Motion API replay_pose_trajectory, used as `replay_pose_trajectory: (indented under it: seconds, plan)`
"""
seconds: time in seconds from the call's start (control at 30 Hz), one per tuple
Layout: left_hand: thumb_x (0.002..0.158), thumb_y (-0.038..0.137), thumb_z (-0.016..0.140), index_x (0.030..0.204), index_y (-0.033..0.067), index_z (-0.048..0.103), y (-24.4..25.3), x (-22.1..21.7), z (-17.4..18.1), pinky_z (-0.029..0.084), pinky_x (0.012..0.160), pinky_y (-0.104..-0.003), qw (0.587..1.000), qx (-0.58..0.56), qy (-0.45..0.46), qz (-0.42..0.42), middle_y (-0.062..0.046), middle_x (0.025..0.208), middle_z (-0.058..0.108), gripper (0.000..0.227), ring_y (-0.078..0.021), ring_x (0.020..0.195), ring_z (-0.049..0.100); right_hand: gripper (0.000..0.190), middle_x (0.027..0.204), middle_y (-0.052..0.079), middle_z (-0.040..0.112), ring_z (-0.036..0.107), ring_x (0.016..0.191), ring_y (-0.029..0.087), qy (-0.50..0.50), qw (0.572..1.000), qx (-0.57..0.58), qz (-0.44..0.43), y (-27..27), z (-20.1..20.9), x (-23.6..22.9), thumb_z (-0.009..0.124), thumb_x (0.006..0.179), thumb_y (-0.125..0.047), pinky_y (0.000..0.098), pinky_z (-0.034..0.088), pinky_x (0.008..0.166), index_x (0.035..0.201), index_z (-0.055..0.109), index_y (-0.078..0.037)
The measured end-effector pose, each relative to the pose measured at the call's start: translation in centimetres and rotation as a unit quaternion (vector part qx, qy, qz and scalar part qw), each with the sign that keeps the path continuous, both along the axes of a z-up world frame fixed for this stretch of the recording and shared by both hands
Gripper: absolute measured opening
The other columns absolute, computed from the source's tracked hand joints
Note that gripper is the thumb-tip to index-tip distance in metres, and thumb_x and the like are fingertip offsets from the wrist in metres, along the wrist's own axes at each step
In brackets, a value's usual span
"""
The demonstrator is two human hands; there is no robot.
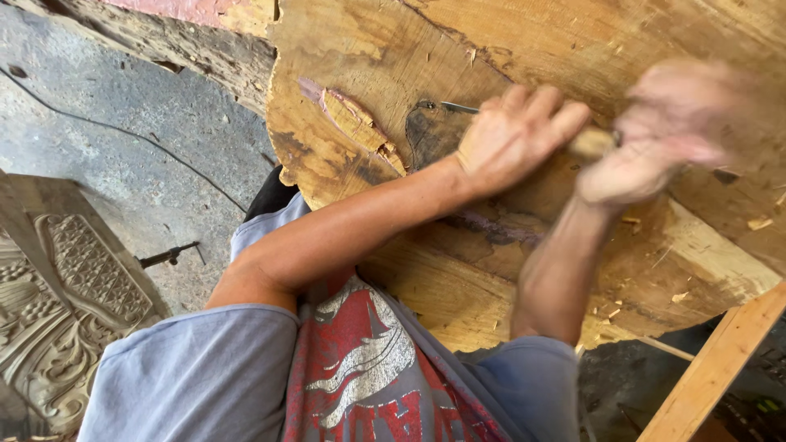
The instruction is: The person carves a large wooden slab using a chisel and hammer, then applies a pinkish filler to a carved area with a putty knife. The person smooths the filler and continues carving around the filled section.
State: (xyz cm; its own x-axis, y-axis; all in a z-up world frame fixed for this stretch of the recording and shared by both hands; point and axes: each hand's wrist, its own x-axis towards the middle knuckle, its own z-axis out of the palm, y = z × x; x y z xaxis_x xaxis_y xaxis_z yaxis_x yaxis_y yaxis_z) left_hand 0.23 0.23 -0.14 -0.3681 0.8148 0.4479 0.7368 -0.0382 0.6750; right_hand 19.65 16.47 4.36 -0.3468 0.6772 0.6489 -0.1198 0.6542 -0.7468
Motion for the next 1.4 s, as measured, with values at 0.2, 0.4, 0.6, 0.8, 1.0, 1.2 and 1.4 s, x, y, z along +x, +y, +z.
replay_pose_trajectory:
  seconds: [0.2, 0.4, 0.6, 0.8, 1.0, 1.2, 1.4]
  plan:
    - [0.096, 0.018, 0.062, 0.103, 0.0162, 0.054, 0.4, -0.1, 0.4, 0.053, 0.052, -0.042, 1.0, -0.016, 0.007, 0.012, -0.008, 0.087, 0.05, 0.011, -0.0265, 0.073, 0.058, 0.06, 0.093, 0.015, 0.052, 0.046, 0.078, 0.024, -0.05, 0.993, -0.105, 0.027, 1.3, 1.8, -3.9, 0.023, 0.112, -0.049, 0.0359, 0.045, 0.075, 0.104, 0.056, 0.0]
    - [0.094, 0.018, 0.065, 0.107, 0.0174, 0.054, -2.5, -2.7, 3.3, 0.053, 0.056, -0.041, 0.999, 0.015, -0.03, -0.008, -0.007, 0.092, 0.052, 0.017, -0.0258, 0.076, 0.059, 0.06, 0.091, 0.008, 0.05, 0.047, 0.076, 0.021, -0.068, 0.993, 0.001, 0.098, -2.8, 0.7, -6.0, 0.023, 0.108, -0.058, 0.0314, 0.044, 0.072, 0.092, 0.053, -0.009]
    - [0.088, 0.017, 0.066, 0.111, 0.0096, 0.055, -4.2, -3.0, 5.6, 0.049, 0.044, -0.035, 0.99, 0.038, 0.028, -0.131, -0.011, 0.1, 0.058, 0.027, -0.0211, 0.069, 0.059, 0.05, 0.091, 0.011, 0.058, 0.056, 0.08, 0.024, 0.028, 0.999, 0.016, 0.013, -4.8, 5.9, 2.1, 0.04, 0.106, -0.053, 0.0347, 0.052, 0.076, 0.096, 0.059, -0.007]
    - [0.09, 0.023, 0.064, 0.12, 0.0086, 0.051, -7.7, -1.5, 7.2, 0.053, 0.069, -0.038, 0.963, 0.1, 0.018, -0.248, -0.008, 0.102, 0.054, 0.036, -0.0237, 0.085, 0.059, 0.047, 0.105, 0.009, 0.056, 0.059, 0.095, 0.023, -0.19, 0.965, 0.066, -0.17, -10.7, 6.9, 1.1, 0.054, 0.111, -0.051, 0.0374, 0.054, 0.086, 0.108, 0.06, -0.004]
    - [0.092, 0.025, 0.061, 0.116, 0.0144, 0.055, -11.2, -4.2, 7.3, 0.052, 0.075, -0.035, 0.956, 0.086, 0.032, -0.279, -0.003, 0.092, 0.05, 0.026, -0.0207, 0.084, 0.057, 0.086, 0.145, 0.015, 0.041, 0.046, 0.135, 0.03, -0.489, 0.852, 0.178, -0.044, -8.9, -0.2, -6.1, 0.058, 0.1, -0.079, 0.0498, 0.047, 0.118, 0.145, 0.051, -0.006]
    - [0.087, 0.026, 0.063, 0.096, 0.0135, 0.054, -11.7, -5.8, 6.2, 0.048, 0.057, -0.033, 0.955, 0.032, 0.077, -0.285, -0.003, 0.083, 0.05, 0.018, -0.0192, 0.075, 0.057, 0.058, 0.153, 0.016, 0.037, 0.034, 0.143, 0.035, -0.446, 0.845, 0.271, -0.12, -7.1, -2.0, -14.9, 0.061, 0.101, -0.054, 0.0603, 0.026, 0.118, 0.142, 0.056, -0.013]
    - [0.087, 0.021, 0.064, 0.096, 0.0103, 0.055, -6.0, -2.0, 3.1, 0.052, 0.051, -0.038, 0.971, 0.01, 0.022, -0.237, -0.007, 0.084, 0.054, 0.017, -0.0239, 0.073, 0.061, 0.027, 0.137, 0.011, 0.062, 0.06, 0.13, 0.026, -0.171, 0.975, 0.083, -0.119, -6.7, 5.8, -5.9, 0.056, 0.113, -0.019, 0.0422, 0.048, 0.115, 0.135, 0.055, -0.004]
